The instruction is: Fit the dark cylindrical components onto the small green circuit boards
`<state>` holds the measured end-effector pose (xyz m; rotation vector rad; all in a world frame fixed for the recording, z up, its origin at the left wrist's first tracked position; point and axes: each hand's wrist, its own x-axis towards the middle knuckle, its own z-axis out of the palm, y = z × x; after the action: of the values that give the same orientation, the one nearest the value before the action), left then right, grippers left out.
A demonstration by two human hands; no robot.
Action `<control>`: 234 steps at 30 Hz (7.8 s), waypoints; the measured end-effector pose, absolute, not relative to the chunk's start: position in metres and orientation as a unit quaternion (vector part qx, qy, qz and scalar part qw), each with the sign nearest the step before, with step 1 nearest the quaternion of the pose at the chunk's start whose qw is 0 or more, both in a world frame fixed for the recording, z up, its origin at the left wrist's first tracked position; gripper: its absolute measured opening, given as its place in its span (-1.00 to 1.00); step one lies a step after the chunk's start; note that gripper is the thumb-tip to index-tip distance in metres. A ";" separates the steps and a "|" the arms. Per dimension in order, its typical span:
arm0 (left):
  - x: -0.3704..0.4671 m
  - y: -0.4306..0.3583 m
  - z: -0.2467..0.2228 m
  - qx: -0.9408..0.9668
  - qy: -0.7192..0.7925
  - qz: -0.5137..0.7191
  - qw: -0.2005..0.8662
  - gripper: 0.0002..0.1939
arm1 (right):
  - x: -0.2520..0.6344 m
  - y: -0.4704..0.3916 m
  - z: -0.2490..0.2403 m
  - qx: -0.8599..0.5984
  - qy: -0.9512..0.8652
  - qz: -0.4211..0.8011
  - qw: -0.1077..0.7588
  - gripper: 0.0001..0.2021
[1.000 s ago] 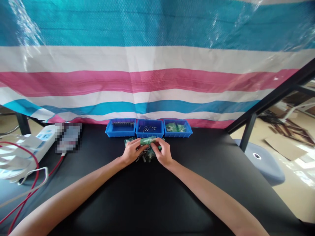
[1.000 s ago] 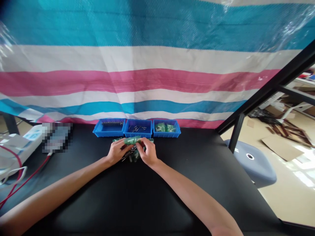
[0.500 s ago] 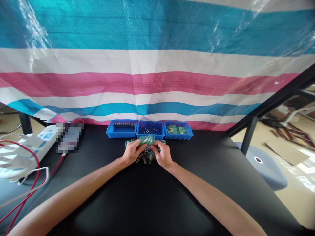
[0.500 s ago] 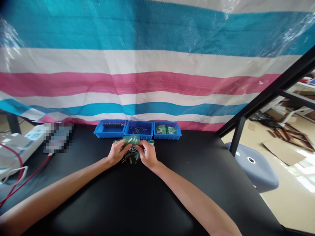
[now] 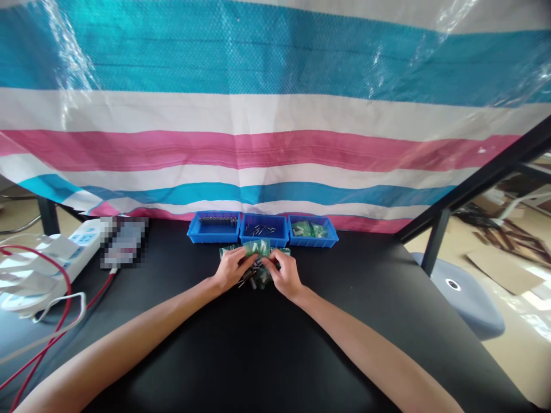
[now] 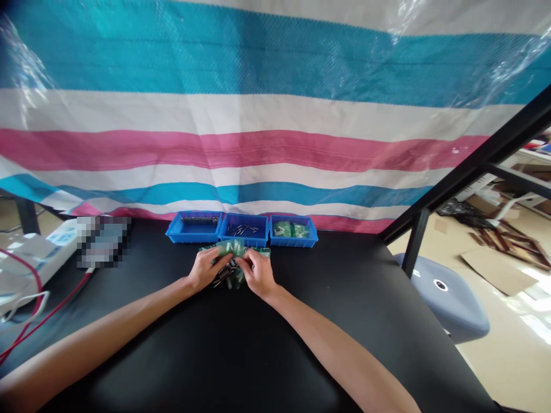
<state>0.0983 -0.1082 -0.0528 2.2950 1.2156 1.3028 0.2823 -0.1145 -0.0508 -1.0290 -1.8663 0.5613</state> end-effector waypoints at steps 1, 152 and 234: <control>0.098 -0.108 -0.053 0.790 0.408 0.442 0.115 -0.68 | 0.282 -0.115 -0.051 -0.414 -0.759 0.227 0.449 -0.69; 0.097 -0.109 -0.048 0.712 0.498 0.442 0.223 -0.55 | 0.281 -0.114 -0.048 -0.409 -0.738 0.241 0.480 -0.77; 0.099 -0.112 -0.058 0.758 0.426 0.485 0.099 -0.76 | 0.282 -0.115 -0.049 -0.342 -0.733 0.205 0.551 -0.95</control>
<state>0.0986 -0.1122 -0.0578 2.2415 1.2588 1.4341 0.2817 -0.1150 -0.0493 -0.8087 -1.7342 0.4852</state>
